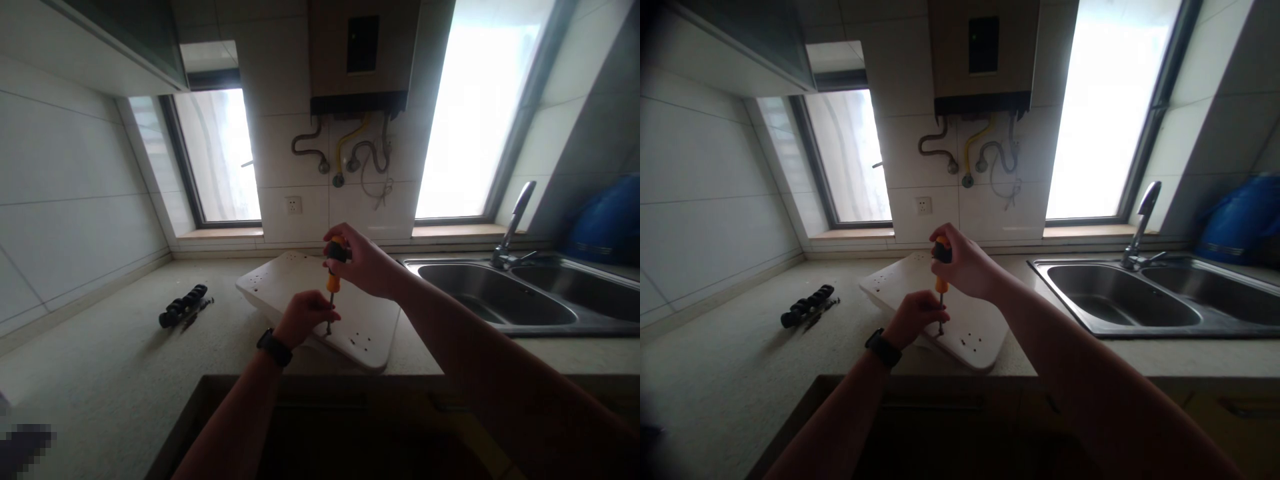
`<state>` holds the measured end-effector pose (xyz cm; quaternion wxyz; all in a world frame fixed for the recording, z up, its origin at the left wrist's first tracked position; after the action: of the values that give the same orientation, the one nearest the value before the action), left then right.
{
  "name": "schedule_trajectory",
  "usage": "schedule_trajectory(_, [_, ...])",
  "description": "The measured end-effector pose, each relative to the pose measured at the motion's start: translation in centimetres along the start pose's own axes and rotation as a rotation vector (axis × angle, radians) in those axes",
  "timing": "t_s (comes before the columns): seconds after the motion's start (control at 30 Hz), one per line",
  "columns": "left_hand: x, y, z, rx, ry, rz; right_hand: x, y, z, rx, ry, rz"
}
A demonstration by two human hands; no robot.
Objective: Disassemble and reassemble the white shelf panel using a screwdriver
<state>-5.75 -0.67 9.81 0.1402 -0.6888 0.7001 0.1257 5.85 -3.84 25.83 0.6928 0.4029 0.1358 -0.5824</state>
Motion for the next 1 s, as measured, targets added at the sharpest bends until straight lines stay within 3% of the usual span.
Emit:
schedule_trajectory(0.3, [-0.3,0.2,-0.2,-0.106,-0.091,-0.066,-0.2,0.3,-0.5,0.063,-0.001,-0.036])
schedule_trajectory(0.53, [0.9,-1.6,-1.8,0.016,-0.029,0.266,-0.2,0.5,-0.9,0.060,-0.013,-0.050])
schedule_trajectory(0.6, [1.0,-1.6,-1.7,0.036,0.001,0.295,-0.2,0.6,-0.8,0.062,-0.011,-0.059])
schedule_trajectory(1.0, [-0.3,-0.9,0.1,0.047,0.072,0.098,-0.4,0.8,-0.6,0.040,-0.032,-0.091])
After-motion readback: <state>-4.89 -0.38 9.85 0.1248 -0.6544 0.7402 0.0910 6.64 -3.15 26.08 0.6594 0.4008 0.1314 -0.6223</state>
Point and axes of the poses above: each hand's wrist, its own x-axis away from the middle knuckle, its own y-axis out of the back of the hand, z = x × y, the point moved 8 cm from there along -x, towards the middle knuckle, and after that the axes turned 12 degrees about -z, right-handed, at the moved point
